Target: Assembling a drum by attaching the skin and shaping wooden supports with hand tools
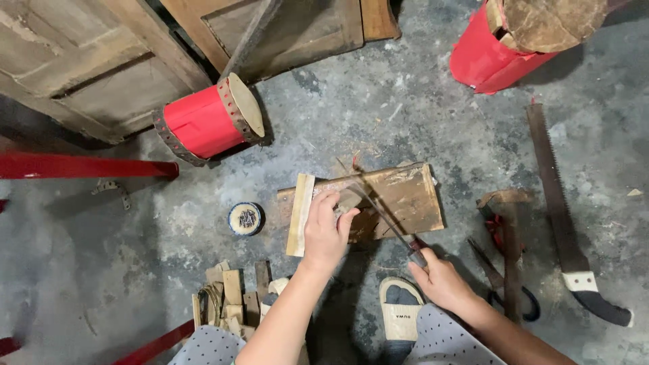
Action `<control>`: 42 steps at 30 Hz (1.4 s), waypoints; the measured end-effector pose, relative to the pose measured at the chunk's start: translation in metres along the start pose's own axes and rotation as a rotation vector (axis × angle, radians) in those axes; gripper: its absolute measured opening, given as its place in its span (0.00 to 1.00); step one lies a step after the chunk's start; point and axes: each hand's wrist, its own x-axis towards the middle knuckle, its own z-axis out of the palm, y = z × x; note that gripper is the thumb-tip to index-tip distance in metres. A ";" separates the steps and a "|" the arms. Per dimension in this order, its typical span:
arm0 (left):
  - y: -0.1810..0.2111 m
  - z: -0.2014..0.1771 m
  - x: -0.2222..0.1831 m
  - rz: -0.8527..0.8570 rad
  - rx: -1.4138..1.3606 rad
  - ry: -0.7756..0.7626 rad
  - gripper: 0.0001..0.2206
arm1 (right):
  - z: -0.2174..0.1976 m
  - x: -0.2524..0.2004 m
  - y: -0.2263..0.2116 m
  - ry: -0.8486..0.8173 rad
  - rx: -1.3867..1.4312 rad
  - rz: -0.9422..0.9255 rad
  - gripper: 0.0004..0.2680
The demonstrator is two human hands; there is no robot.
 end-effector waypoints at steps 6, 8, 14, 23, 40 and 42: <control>0.005 0.000 0.003 -0.018 0.072 0.023 0.20 | 0.006 -0.001 0.003 -0.001 -0.020 -0.035 0.21; 0.002 0.000 0.004 -0.009 0.120 0.052 0.19 | 0.012 0.010 0.009 0.053 -0.014 -0.066 0.15; -0.005 0.003 -0.012 -0.049 0.083 0.016 0.21 | -0.002 -0.012 -0.015 0.022 -0.005 -0.054 0.19; -0.015 0.000 -0.004 -0.116 0.015 -0.002 0.21 | -0.012 -0.017 -0.025 -0.068 0.001 0.009 0.25; -0.025 -0.007 0.026 -0.295 0.068 -0.089 0.21 | -0.011 -0.009 -0.034 -0.019 -0.017 -0.044 0.14; -0.022 -0.008 0.015 -0.234 0.066 -0.052 0.18 | 0.008 0.002 -0.001 0.017 0.015 -0.002 0.11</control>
